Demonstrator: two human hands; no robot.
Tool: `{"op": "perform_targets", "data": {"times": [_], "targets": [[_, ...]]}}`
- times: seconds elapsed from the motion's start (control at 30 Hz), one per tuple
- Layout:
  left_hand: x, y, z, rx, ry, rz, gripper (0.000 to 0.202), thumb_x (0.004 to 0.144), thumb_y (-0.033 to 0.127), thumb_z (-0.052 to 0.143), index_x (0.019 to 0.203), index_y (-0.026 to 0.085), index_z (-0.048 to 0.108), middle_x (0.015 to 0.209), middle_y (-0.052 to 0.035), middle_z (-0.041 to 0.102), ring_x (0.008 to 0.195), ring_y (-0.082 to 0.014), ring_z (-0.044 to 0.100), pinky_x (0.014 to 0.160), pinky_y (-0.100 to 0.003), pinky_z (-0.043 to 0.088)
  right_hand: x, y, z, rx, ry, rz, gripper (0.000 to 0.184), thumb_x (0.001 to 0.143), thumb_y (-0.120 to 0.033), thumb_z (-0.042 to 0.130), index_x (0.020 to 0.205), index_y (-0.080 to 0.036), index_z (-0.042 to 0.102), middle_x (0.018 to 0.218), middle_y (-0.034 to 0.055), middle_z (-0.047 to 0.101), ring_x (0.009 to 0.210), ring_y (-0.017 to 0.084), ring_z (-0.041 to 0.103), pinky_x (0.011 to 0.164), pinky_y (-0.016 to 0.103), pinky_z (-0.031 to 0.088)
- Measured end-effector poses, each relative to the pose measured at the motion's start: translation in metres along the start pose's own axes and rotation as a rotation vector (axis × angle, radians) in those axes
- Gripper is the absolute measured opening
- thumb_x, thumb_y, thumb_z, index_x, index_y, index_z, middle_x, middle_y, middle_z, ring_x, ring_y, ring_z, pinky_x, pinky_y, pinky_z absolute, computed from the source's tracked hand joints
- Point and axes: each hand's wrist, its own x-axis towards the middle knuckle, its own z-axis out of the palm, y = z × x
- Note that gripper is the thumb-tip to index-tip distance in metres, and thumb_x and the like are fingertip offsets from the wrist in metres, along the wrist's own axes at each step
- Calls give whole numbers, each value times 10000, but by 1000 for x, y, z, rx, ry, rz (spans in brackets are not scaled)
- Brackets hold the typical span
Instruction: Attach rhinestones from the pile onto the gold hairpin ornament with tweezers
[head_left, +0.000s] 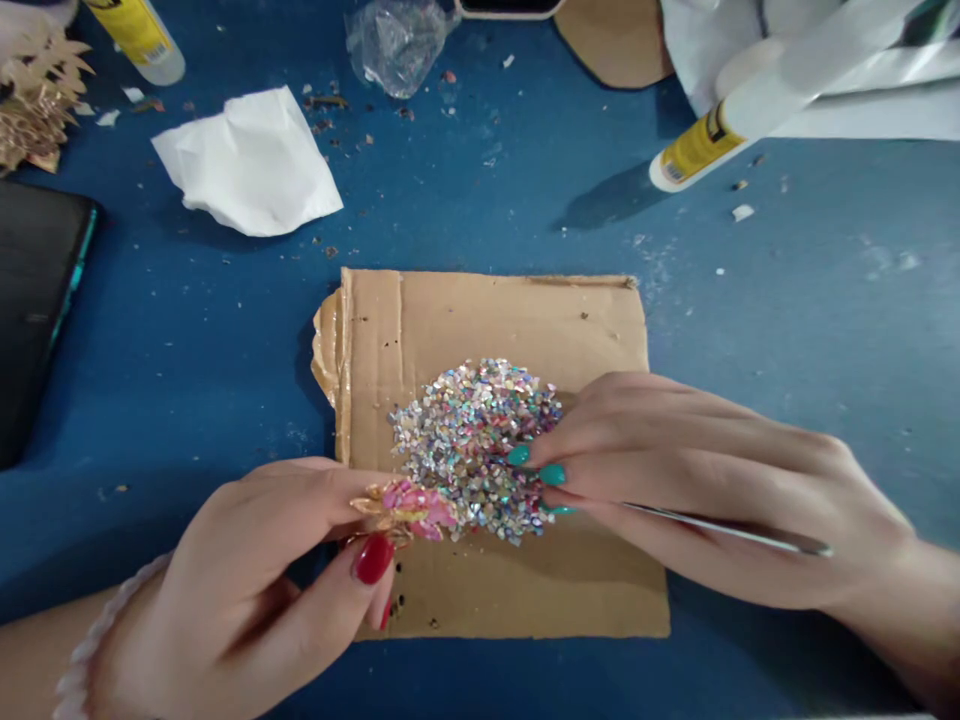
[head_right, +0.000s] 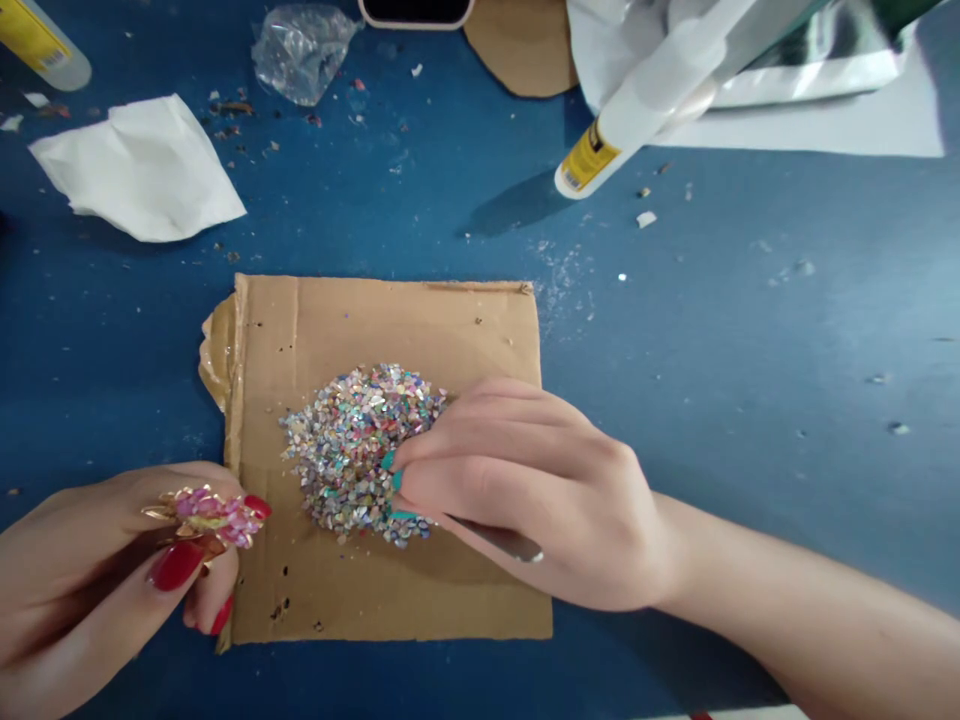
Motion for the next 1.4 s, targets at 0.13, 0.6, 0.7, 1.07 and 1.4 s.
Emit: {"op": "perform_targets", "data": {"times": [0.13, 0.6, 0.7, 1.07, 1.4], "targets": [[-1, 1, -1, 0, -8, 6, 220, 824, 34, 442, 892, 211, 555, 578, 77, 586, 521, -71, 580, 544, -179, 474, 1, 0, -1, -11, 0, -5, 123, 823, -22, 533, 873, -110, 604, 829, 109, 714, 815, 151, 685, 732, 299, 568], [1, 0, 0, -8, 5, 22, 308, 800, 18, 453, 993, 226, 570, 567, 72, 589, 515, -89, 588, 537, -192, 490, 0, 0, -4, -76, 11, -10, 126, 845, -64, 516, 858, -159, 597, 801, 66, 712, 770, 156, 692, 713, 299, 588], [0, 0, 0, -18, 9, 13, 279, 803, 33, 455, 966, 228, 572, 559, 76, 582, 516, -85, 590, 541, -190, 489, 2, -2, -3, -76, 11, -6, 124, 840, -66, 522, 851, -165, 595, 798, 57, 711, 760, 152, 693, 711, 295, 590], [-1, 2, 4, -33, 69, -31, 267, 820, 37, 450, 950, 233, 577, 573, 75, 586, 504, -83, 575, 530, -200, 485, 2, -1, 0, -39, 21, -4, 104, 840, -55, 527, 848, -139, 588, 775, 68, 706, 755, 142, 687, 707, 286, 578], [-2, 2, 3, -16, 75, -9, 237, 817, 42, 454, 913, 224, 571, 544, 83, 571, 489, -79, 573, 535, -206, 472, 1, -1, 1, -26, 27, 7, 147, 830, -30, 516, 861, -156, 585, 813, 63, 708, 792, 138, 683, 730, 284, 571]]}}
